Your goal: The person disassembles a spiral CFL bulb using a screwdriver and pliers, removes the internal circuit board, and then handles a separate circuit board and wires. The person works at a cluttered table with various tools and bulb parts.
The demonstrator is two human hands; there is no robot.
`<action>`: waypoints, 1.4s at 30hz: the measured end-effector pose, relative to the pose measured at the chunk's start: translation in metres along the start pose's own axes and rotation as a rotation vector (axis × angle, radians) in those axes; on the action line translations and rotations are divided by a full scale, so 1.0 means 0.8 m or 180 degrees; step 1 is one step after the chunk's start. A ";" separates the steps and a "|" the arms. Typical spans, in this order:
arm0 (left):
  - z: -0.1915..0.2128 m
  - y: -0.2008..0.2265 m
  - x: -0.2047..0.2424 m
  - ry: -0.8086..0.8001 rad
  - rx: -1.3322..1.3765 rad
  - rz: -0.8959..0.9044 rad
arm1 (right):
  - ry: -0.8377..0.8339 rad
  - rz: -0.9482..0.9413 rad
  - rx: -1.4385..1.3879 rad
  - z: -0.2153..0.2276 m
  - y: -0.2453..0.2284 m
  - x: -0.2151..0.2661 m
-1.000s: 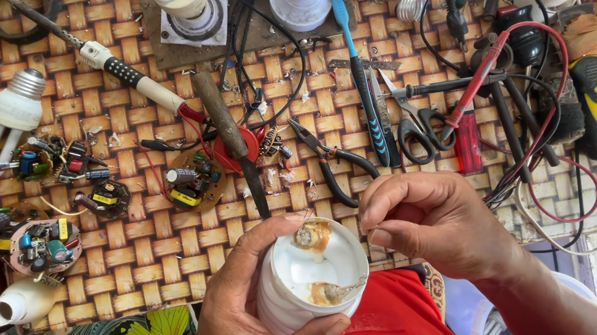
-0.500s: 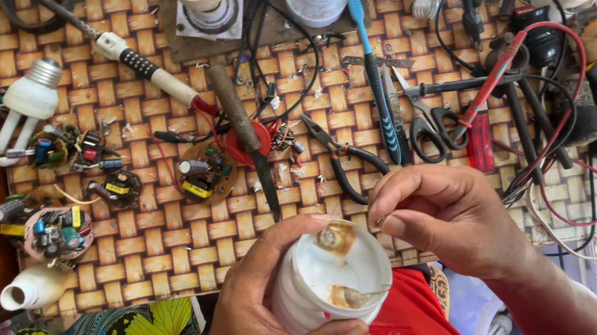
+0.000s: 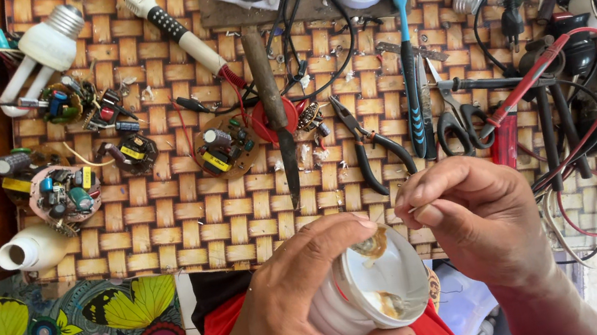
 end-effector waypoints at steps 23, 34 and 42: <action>-0.010 -0.006 0.025 0.0364 -0.0813 -0.0516 | 0.0079 0.0162 0.0030 -0.010 0.001 0.017; -0.012 -0.011 0.025 0.0261 -0.0794 -0.0463 | 0.0076 0.0085 -0.0063 -0.005 0.005 0.017; -0.012 -0.011 0.024 0.0250 -0.0691 -0.0467 | 0.0092 -0.0049 -0.0172 -0.004 0.008 0.017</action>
Point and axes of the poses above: each hand's wrist, its own x-axis away from the middle knuckle, its own z-axis out of the back of the hand, y = z × x, the point moved 6 cm from there along -x, towards the middle knuckle, and after that the axes turned 14 degrees about -x, right-handed, at the moved point
